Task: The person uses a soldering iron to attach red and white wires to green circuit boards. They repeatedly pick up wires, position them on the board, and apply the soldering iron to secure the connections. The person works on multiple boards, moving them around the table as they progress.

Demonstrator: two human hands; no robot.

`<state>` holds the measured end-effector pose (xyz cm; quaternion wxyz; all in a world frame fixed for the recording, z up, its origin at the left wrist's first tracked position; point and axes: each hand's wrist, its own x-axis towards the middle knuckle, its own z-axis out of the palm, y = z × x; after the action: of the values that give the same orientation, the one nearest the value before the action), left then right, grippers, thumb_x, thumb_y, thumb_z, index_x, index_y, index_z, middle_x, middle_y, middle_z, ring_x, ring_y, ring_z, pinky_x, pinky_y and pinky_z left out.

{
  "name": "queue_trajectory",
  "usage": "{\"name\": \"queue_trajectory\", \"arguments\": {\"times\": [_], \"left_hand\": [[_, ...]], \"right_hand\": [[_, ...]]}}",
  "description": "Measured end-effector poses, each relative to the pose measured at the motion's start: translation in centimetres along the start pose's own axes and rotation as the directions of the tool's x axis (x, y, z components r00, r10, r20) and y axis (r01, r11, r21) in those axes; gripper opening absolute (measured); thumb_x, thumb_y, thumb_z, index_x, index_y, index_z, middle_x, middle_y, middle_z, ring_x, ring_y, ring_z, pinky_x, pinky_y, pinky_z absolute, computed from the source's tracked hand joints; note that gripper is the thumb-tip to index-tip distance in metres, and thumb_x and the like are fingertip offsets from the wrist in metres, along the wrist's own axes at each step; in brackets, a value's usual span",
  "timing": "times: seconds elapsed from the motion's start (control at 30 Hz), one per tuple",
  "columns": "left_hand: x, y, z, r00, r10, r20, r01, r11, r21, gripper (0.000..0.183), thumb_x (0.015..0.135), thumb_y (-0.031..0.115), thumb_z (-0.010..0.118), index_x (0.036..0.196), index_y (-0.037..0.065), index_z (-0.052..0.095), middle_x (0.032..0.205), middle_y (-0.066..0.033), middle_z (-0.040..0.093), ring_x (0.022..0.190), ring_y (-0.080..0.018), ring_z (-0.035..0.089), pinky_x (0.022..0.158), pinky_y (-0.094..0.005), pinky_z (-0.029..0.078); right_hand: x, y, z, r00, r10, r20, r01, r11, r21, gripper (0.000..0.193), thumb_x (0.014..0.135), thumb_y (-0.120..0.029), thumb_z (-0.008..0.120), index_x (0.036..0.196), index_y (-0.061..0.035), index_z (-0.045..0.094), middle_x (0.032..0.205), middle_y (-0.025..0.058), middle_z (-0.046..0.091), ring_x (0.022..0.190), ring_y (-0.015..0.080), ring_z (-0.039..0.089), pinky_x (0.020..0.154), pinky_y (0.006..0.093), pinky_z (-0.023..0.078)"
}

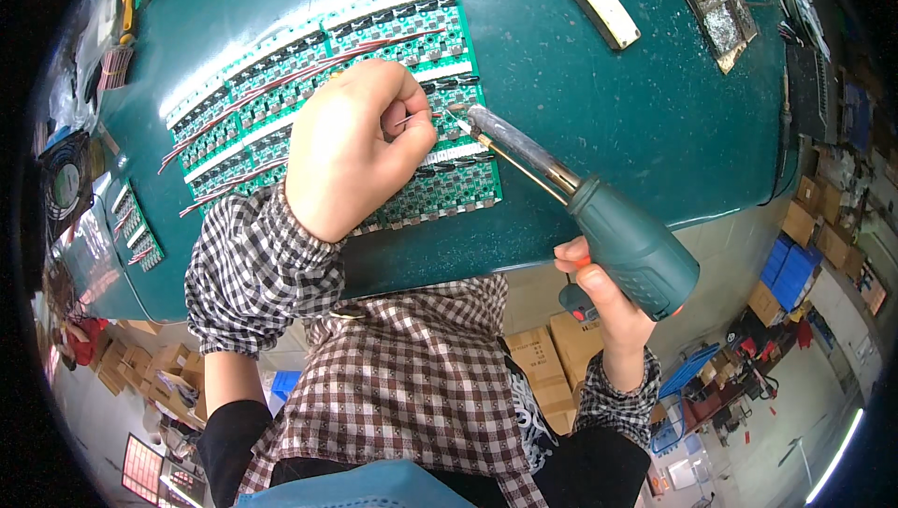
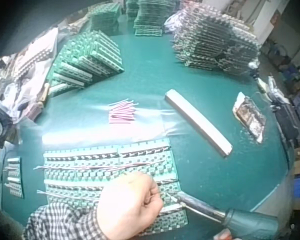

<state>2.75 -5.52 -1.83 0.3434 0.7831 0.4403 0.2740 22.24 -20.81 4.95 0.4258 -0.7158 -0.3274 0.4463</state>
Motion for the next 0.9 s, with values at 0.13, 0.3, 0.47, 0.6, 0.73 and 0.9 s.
{"name": "queue_trajectory", "arguments": {"times": [0.13, 0.3, 0.47, 0.6, 0.73, 0.9], "left_hand": [[0.06, 0.03, -0.22, 1.0, 0.004, 0.012, -0.004, 1.0, 0.006, 0.01, 0.067, 0.001, 0.061, 0.069, 0.004, 0.052, 0.062, -0.0069, 0.049, 0.056, -0.0217, 0.049, 0.056, -0.0326, 0.042], [0.05, -0.01, -0.23, 0.999, -0.026, 0.035, 0.026, 1.0, -0.003, 0.009, 0.067, 0.002, 0.061, 0.07, 0.004, 0.053, 0.063, -0.0069, 0.049, 0.057, -0.0213, 0.05, 0.055, -0.0321, 0.043], [0.14, 0.18, -0.34, 0.998, -0.038, 0.041, 0.037, 0.999, 0.007, 0.009, 0.067, 0.002, 0.061, 0.07, 0.004, 0.053, 0.063, -0.0068, 0.049, 0.057, -0.0211, 0.051, 0.055, -0.0321, 0.043], [0.18, 0.12, -0.52, 0.998, -0.048, 0.052, 0.047, 0.999, 0.016, 0.009, 0.067, 0.003, 0.062, 0.071, 0.004, 0.054, 0.063, -0.0067, 0.049, 0.058, -0.021, 0.051, 0.056, -0.0319, 0.043], [0.1, 0.15, -0.36, 0.998, -0.043, 0.053, 0.042, 0.999, 0.03, 0.009, 0.067, 0.003, 0.062, 0.071, 0.004, 0.054, 0.063, -0.0068, 0.05, 0.058, -0.0213, 0.051, 0.056, -0.032, 0.043], [0.14, 0.11, -0.37, 0.998, -0.05, 0.05, 0.048, 0.999, 0.024, 0.009, 0.067, 0.003, 0.062, 0.07, 0.004, 0.054, 0.063, -0.0071, 0.05, 0.058, -0.0217, 0.051, 0.056, -0.0324, 0.043]], "right_hand": [[-0.03, -0.03, -0.04, 1.0, 0.015, -0.001, -0.015, 0.999, -0.035, 0.051, 0.082, -0.037, 0.062, 0.105, 0.0076, 0.055, 0.081, 0.0123, 0.061, 0.077, 0.0234, 0.063, 0.066, 0.0336, 0.055], [-0.16, -0.05, 0.28, 0.998, 0.047, -0.033, -0.047, 0.999, -0.025, 0.052, 0.081, -0.038, 0.062, 0.106, 0.0064, 0.055, 0.081, 0.0116, 0.06, 0.077, 0.0227, 0.062, 0.067, 0.0344, 0.054], [-0.07, -0.21, 0.15, 0.999, 0.031, -0.012, -0.031, 1.0, -0.001, 0.049, 0.081, -0.034, 0.064, 0.107, 0.0058, 0.055, 0.081, 0.0111, 0.06, 0.077, 0.0222, 0.061, 0.067, 0.0348, 0.053], [0.17, 0.09, -0.24, 1.0, -0.001, 0.024, 0.001, 1.0, 0.003, 0.047, 0.081, -0.032, 0.064, 0.106, 0.0072, 0.055, 0.081, 0.012, 0.06, 0.076, 0.0232, 0.062, 0.066, 0.0346, 0.054], [0.07, 0.52, -0.22, 1.0, -0.013, 0.02, 0.013, 1.0, 0.023, 0.044, 0.082, -0.029, 0.064, 0.104, 0.0084, 0.056, 0.08, 0.0125, 0.06, 0.074, 0.0241, 0.062, 0.065, 0.0345, 0.055], [0.11, 0.26, 0.05, 1.0, -0.024, 0.005, 0.024, 1.0, 0.016, 0.042, 0.081, -0.028, 0.064, 0.101, 0.0083, 0.056, 0.079, 0.0124, 0.061, 0.074, 0.0238, 0.062, 0.065, 0.0353, 0.054]]}}
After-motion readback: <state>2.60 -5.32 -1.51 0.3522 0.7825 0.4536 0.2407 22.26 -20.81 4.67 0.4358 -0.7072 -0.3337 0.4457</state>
